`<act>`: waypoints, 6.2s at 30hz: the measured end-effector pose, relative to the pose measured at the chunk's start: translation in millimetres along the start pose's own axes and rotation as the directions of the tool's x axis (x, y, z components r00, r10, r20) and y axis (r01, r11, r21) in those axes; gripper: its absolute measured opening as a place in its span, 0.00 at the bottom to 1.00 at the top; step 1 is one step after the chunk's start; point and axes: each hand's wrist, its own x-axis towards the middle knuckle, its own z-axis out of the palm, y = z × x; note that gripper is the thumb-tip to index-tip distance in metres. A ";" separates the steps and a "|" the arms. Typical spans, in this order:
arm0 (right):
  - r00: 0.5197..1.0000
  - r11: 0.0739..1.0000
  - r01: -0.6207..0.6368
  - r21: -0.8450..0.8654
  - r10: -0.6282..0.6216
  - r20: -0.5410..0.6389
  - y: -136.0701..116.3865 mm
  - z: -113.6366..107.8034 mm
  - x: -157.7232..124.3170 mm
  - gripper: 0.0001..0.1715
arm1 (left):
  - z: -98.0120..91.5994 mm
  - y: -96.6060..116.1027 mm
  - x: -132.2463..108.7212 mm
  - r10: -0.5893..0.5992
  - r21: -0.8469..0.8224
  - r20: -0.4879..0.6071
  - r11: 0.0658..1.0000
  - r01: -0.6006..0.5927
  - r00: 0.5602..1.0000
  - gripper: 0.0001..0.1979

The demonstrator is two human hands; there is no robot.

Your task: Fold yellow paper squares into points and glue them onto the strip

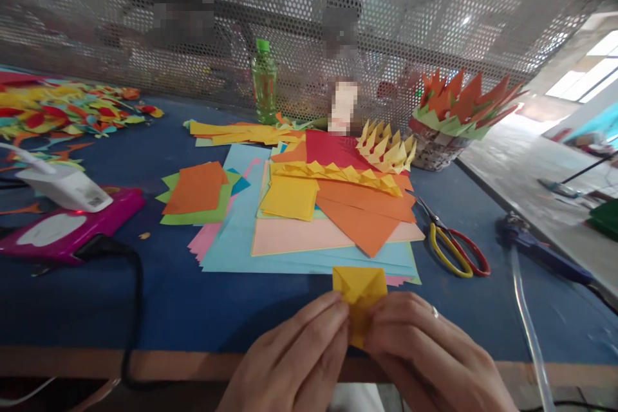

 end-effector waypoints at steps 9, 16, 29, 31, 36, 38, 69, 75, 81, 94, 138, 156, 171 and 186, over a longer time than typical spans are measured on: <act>0.994 0.995 -0.089 0.049 0.086 0.065 23.2 11.7 -0.4 0.08 | -3.0 -4.4 5.0 -0.059 -0.063 0.210 0.995 0.074 0.976 0.17; 0.989 0.990 -0.141 0.023 0.140 0.051 25.9 11.5 4.3 0.08 | -10.7 -7.9 5.1 -0.048 -0.083 0.323 0.993 0.079 0.945 0.18; 0.997 0.997 -0.070 0.018 0.069 0.037 32.4 13.8 5.1 0.11 | -11.5 -14.3 -1.0 -0.033 -0.061 0.351 0.996 0.058 0.936 0.15; 0.997 0.998 -0.061 0.033 0.060 0.047 32.9 11.7 5.1 0.12 | -8.1 -12.1 -2.6 -0.081 -0.086 0.324 0.990 0.114 0.943 0.14; 0.994 0.995 -0.073 0.074 0.066 0.088 34.5 5.9 5.6 0.12 | -9.0 -14.1 -0.6 -0.074 -0.092 0.318 0.990 0.108 0.945 0.13; 0.993 0.996 -0.066 0.064 0.060 0.100 35.5 4.6 5.5 0.12 | -12.4 -17.5 1.7 -0.020 -0.095 0.339 0.994 0.056 0.941 0.13; 0.996 0.995 0.083 -0.049 -0.084 -0.010 29.7 -2.0 13.1 0.14 | -5.4 -10.9 1.0 -0.044 -0.048 0.391 0.997 0.068 0.919 0.14; 0.997 0.994 0.075 -0.074 -0.077 -0.021 30.7 0.7 8.7 0.15 | -4.9 -9.8 3.1 -0.035 -0.052 0.369 0.997 0.058 0.929 0.12; 0.999 0.987 0.023 -0.159 -0.026 -0.019 33.9 -2.5 -6.6 0.16 | -2.1 -8.7 2.9 -0.059 -0.041 0.356 0.996 0.079 0.933 0.12; 0.982 0.901 0.178 -0.397 -0.190 0.009 37.6 6.6 -0.3 0.15 | 0.7 -5.8 -1.6 -0.066 -0.038 0.306 0.996 0.081 0.950 0.12; 0.994 0.971 0.021 -0.240 0.006 0.110 33.3 -4.8 16.7 0.28 | 7.5 13.0 -14.1 -0.146 -0.005 0.172 0.989 0.150 0.974 0.18; 0.993 0.973 -0.107 -0.203 0.116 0.034 9.7 4.4 -3.2 0.08 | -12.7 -2.6 -3.7 0.002 0.083 0.284 0.996 -0.027 0.959 0.21; 0.999 0.994 -0.038 -0.099 0.041 0.022 22.6 12.9 3.1 0.08 | -5.1 -7.6 -5.7 -0.042 0.022 0.333 0.999 0.036 0.942 0.22; 0.984 0.946 0.148 -0.287 -0.169 -0.052 26.3 10.1 1.0 0.13 | -17.8 -27.3 2.1 0.108 -0.011 0.505 0.993 -0.119 0.856 0.24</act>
